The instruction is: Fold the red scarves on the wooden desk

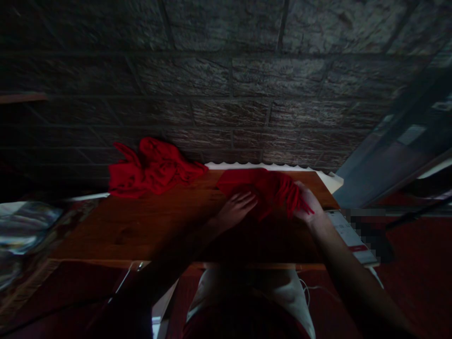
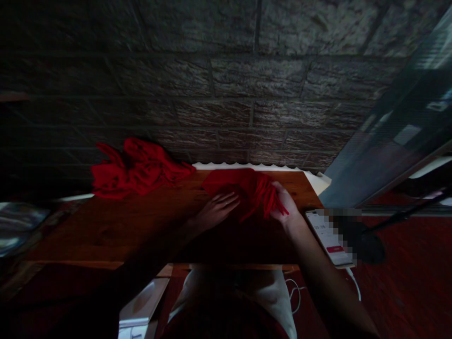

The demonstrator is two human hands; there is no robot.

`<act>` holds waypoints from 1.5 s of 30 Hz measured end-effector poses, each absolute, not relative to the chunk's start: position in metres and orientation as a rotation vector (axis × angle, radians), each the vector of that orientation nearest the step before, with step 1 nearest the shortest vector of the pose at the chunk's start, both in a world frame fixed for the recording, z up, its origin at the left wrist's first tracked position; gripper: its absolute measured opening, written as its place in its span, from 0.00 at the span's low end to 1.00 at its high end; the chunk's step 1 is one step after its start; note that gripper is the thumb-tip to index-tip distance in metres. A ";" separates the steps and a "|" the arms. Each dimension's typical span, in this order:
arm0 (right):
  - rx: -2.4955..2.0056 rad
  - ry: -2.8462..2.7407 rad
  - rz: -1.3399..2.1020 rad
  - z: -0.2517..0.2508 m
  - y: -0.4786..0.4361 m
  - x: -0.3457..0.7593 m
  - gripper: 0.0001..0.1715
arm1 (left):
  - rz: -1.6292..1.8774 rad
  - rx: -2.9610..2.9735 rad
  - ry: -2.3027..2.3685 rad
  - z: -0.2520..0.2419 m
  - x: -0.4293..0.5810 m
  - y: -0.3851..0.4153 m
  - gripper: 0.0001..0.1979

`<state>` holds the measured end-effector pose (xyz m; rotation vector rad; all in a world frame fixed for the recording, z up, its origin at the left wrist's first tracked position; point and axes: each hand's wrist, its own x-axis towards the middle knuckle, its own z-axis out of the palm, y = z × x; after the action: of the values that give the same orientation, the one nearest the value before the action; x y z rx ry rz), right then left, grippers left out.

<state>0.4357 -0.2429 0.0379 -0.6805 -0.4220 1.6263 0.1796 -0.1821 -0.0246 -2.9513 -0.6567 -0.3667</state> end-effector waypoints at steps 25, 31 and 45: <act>-0.990 -0.616 1.643 0.050 -0.236 0.404 0.17 | -0.316 -2.994 -1.041 -0.031 0.177 -0.140 0.25; -1.054 -0.574 1.770 0.019 -0.256 0.389 0.24 | -0.376 -2.960 -1.030 -0.053 0.174 -0.135 0.32; -1.199 -0.560 1.675 -0.027 -0.273 0.376 0.15 | -0.201 -2.859 -1.148 -0.038 0.125 -0.131 0.25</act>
<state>0.3761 -0.2728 -0.0275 -1.1986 -0.5599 1.6746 0.1246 -0.1307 -0.0383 -2.8592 -1.1484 -0.2011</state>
